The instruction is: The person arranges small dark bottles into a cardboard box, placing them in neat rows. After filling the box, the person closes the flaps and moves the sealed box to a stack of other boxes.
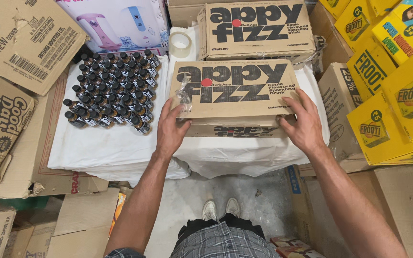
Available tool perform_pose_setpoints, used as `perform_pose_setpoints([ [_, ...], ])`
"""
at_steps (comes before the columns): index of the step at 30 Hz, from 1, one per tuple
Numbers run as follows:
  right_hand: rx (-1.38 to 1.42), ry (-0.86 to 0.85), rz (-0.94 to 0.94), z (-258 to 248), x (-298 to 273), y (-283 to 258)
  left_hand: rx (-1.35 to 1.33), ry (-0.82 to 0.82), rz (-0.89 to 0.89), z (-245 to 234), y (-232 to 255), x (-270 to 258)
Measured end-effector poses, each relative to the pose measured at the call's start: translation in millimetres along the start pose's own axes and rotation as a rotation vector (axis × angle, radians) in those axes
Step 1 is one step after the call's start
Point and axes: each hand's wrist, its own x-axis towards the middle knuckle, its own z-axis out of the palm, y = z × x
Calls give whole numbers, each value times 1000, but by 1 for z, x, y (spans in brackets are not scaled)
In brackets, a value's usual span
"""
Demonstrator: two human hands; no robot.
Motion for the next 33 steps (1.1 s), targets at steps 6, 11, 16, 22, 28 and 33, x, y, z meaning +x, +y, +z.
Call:
perform_pose_setpoints([
  [6,-207,-68,15,24,-11,31,98,18,119,14,-30,-6],
  [11,-210,-7,-115,35,-16,41,136,52,199,24,-47,-11],
  [16,-167,23,-191,40,-24,30,176,70,248,24,-46,-12],
  [22,-436,-79,-82,47,-29,19,512,0,233,22,-20,-18],
  [28,-516,-244,-136,56,-19,2,622,39,180,40,-10,-15],
  [33,-492,-298,-77,58,-15,-4,621,-200,157,49,8,-9],
])
